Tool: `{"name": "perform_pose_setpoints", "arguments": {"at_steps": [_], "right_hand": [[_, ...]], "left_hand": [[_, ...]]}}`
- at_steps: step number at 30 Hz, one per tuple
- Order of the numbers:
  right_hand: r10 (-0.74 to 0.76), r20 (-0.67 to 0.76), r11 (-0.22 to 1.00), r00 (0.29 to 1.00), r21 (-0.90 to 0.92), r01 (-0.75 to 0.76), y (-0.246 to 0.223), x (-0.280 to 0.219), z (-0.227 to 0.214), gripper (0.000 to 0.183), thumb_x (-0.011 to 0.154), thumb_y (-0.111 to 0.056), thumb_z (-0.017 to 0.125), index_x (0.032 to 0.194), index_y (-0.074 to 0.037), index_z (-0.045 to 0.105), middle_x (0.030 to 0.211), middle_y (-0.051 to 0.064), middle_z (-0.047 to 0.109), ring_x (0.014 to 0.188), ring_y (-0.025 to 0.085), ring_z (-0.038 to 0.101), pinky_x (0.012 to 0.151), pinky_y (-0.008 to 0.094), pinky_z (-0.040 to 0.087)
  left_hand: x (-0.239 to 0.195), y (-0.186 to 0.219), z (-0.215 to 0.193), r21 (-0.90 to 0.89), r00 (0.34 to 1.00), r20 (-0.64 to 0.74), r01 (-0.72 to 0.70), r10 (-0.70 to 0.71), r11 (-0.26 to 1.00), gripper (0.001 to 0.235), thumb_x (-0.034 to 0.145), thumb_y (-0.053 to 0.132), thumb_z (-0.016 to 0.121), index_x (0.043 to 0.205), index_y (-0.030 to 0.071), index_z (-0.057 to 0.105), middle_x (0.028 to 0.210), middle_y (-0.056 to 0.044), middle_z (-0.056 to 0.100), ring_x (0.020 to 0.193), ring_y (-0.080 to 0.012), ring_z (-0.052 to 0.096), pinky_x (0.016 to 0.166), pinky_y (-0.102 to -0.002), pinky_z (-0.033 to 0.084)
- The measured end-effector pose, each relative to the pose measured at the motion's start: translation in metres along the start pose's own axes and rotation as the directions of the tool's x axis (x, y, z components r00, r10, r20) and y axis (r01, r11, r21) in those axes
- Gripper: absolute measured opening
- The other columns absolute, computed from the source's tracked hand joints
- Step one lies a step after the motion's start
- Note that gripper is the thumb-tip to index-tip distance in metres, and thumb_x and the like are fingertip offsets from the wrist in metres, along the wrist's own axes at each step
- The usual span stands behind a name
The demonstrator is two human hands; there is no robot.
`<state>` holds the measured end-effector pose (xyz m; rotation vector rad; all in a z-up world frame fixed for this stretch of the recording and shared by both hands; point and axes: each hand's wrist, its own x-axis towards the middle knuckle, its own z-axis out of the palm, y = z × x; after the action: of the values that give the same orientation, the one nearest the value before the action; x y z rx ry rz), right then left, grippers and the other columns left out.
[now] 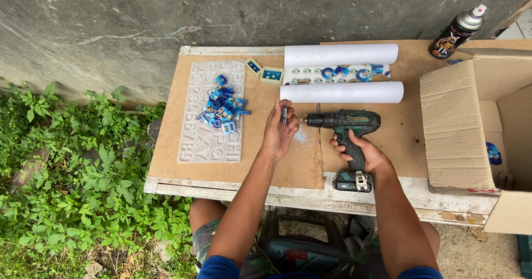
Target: The person uses a cordless drill to make holes in small blue plastic letters. They hold each letter with one hand and drill with the other, then place the finished letters onto a white foam roll on the table.
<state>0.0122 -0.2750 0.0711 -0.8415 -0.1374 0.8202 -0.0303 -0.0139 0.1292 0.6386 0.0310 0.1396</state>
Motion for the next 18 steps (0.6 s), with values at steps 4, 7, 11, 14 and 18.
{"name": "perform_pose_setpoints", "arguments": {"at_steps": [4,7,11,14,18], "right_hand": [[0.004,-0.002,1.0,1.0,-0.004,-0.004,0.0,0.0,-0.001,0.044,0.104,-0.039,0.055,0.121,0.001,0.052,0.1,0.014,0.049,0.079,0.017,0.051,0.046,0.021,0.039],[0.013,0.007,1.0,1.0,-0.006,-0.013,0.001,0.001,-0.004,0.044,0.103,-0.04,0.056,0.121,0.0,0.052,0.101,0.013,0.05,0.079,0.016,0.051,0.046,0.021,0.039],[0.006,0.01,1.0,1.0,-0.011,-0.006,0.002,0.002,-0.006,0.044,0.103,-0.04,0.056,0.121,0.0,0.052,0.101,0.013,0.05,0.079,0.016,0.051,0.046,0.021,0.04],[0.009,0.014,1.0,1.0,-0.015,-0.008,0.002,0.002,-0.004,0.046,0.103,-0.04,0.056,0.121,0.001,0.051,0.101,0.013,0.05,0.08,0.015,0.051,0.047,0.021,0.039],[0.015,0.024,1.0,1.0,-0.022,-0.014,0.001,0.001,-0.002,0.047,0.102,-0.041,0.057,0.122,0.002,0.05,0.101,0.013,0.049,0.08,0.015,0.05,0.047,0.02,0.04]], "left_hand": [[-0.001,-0.006,0.007,0.091,0.999,-0.004,-0.05,0.05,0.995,0.023,0.108,0.035,0.057,0.117,0.014,0.054,0.087,0.004,0.037,0.062,-0.0038,0.045,0.048,-0.015,0.034],[0.0,-0.011,0.004,0.172,0.993,0.007,-0.121,0.121,0.978,0.014,0.106,0.017,0.06,0.117,0.012,0.053,0.088,0.005,0.037,0.063,-0.0014,0.044,0.048,-0.013,0.034],[-0.001,-0.01,0.003,0.202,0.982,0.046,-0.186,0.181,0.962,0.028,0.1,0.002,0.064,0.122,0.011,0.049,0.092,0.002,0.043,0.061,-0.0011,0.043,0.049,-0.014,0.036],[-0.002,-0.01,0.001,0.232,0.98,0.029,-0.198,0.197,0.952,0.031,0.099,0.0,0.066,0.122,0.01,0.048,0.093,0.002,0.042,0.062,-0.0007,0.045,0.049,-0.014,0.037],[-0.004,-0.005,-0.004,0.303,0.975,-0.021,-0.204,0.221,0.931,0.037,0.095,0.0,0.071,0.123,0.009,0.048,0.091,0.003,0.04,0.065,-0.0014,0.045,0.051,-0.014,0.038]]}}
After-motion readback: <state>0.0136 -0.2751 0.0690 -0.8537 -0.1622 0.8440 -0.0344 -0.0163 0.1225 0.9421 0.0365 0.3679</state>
